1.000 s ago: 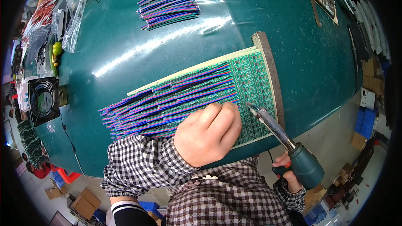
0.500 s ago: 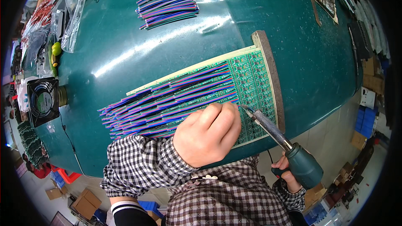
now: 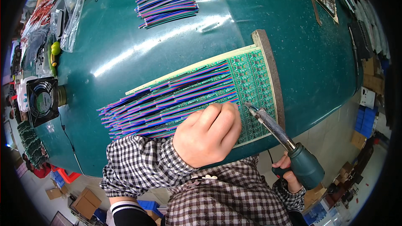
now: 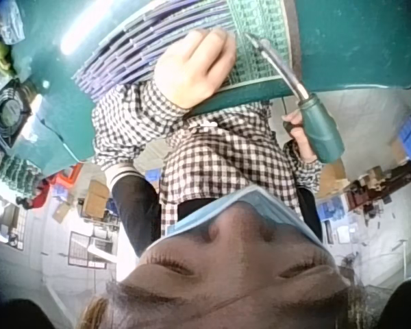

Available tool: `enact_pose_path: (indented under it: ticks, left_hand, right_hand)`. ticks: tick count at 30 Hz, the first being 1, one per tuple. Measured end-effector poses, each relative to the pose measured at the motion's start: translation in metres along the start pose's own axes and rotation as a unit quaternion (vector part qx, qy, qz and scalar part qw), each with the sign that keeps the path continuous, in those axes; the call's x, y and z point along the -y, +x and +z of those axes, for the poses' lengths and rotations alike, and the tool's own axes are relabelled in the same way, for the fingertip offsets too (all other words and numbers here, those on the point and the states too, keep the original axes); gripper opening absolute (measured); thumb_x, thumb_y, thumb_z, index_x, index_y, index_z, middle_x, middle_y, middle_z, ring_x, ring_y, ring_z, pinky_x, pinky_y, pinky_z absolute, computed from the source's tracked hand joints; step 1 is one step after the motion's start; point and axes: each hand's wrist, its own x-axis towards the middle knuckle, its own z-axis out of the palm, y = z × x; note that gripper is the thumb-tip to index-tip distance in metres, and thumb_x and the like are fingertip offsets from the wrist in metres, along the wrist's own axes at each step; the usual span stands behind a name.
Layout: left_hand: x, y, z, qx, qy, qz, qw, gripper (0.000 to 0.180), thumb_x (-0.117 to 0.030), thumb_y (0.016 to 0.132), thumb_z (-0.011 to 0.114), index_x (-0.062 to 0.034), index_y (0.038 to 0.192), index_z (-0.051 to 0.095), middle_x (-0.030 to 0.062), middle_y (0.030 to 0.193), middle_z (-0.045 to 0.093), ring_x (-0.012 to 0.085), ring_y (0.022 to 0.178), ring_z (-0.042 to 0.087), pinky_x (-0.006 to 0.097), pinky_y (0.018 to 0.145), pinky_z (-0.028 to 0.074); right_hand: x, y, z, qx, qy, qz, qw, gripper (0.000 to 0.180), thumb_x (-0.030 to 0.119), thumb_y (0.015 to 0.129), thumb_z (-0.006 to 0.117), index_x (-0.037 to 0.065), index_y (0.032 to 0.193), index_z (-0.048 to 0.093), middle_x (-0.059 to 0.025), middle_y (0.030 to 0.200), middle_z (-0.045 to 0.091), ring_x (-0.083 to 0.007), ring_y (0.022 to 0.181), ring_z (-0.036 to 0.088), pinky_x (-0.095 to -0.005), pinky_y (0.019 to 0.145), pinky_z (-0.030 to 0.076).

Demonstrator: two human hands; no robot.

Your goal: The person places multi-wire ribbon cables onto a circuit board panel by hand and solders them in place using a soldering tool.

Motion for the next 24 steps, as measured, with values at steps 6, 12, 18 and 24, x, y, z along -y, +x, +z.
enact_pose_path:
  ticks: [6, 12, 18, 24]
  left_hand:
    - [0.0, 0.001, 0.003, -0.008, 0.003, 0.005, 1.0, 0.031, -0.006, 0.07, 0.073, 0.0022, 0.1, 0.075, 0.0089, 0.098, 0.066, 0.0184, 0.08, 0.066, 0.028, 0.06, 0.053]
    - [0.001, -0.003, 0.004, -0.008, 0.028, 0.015, 0.999, 0.032, -0.013, 0.068, 0.065, 0.0004, 0.096, 0.071, 0.0082, 0.1, 0.064, 0.0186, 0.089, 0.063, 0.026, 0.072, 0.051]
    - [0.001, -0.002, 0.004, -0.005, 0.024, 0.018, 1.0, 0.031, -0.013, 0.068, 0.066, -0.0002, 0.096, 0.071, 0.0085, 0.101, 0.064, 0.0186, 0.09, 0.063, 0.026, 0.072, 0.052]
    - [0.001, -0.003, 0.005, -0.01, 0.022, 0.017, 1.0, 0.031, -0.012, 0.068, 0.066, -0.0003, 0.095, 0.071, 0.0084, 0.102, 0.065, 0.019, 0.091, 0.063, 0.026, 0.073, 0.052]
  right_hand:
    - [0.009, 0.006, 0.0, 0.004, 0.006, -0.018, 1.0, 0.066, 0.044, 0.084, 0.084, -0.007, 0.113, 0.055, -0.0095, 0.089, 0.058, -0.0231, 0.084, 0.064, -0.0419, 0.083, 0.06]
    - [-0.003, -0.006, -0.003, 0.018, 0.056, 0.036, 0.998, 0.072, 0.039, 0.086, 0.084, -0.01, 0.126, 0.05, -0.0079, 0.092, 0.058, -0.0216, 0.09, 0.062, -0.0433, 0.087, 0.06]
    - [-0.012, -0.01, -0.007, 0.033, 0.011, 0.025, 0.999, 0.075, 0.037, 0.087, 0.083, -0.012, 0.131, 0.048, -0.0076, 0.094, 0.058, -0.0216, 0.092, 0.062, -0.0444, 0.088, 0.06]
    - [-0.014, -0.009, -0.008, 0.03, -0.023, 0.013, 0.999, 0.075, 0.037, 0.087, 0.084, -0.012, 0.13, 0.048, -0.0077, 0.092, 0.059, -0.0221, 0.089, 0.063, -0.0446, 0.087, 0.061]
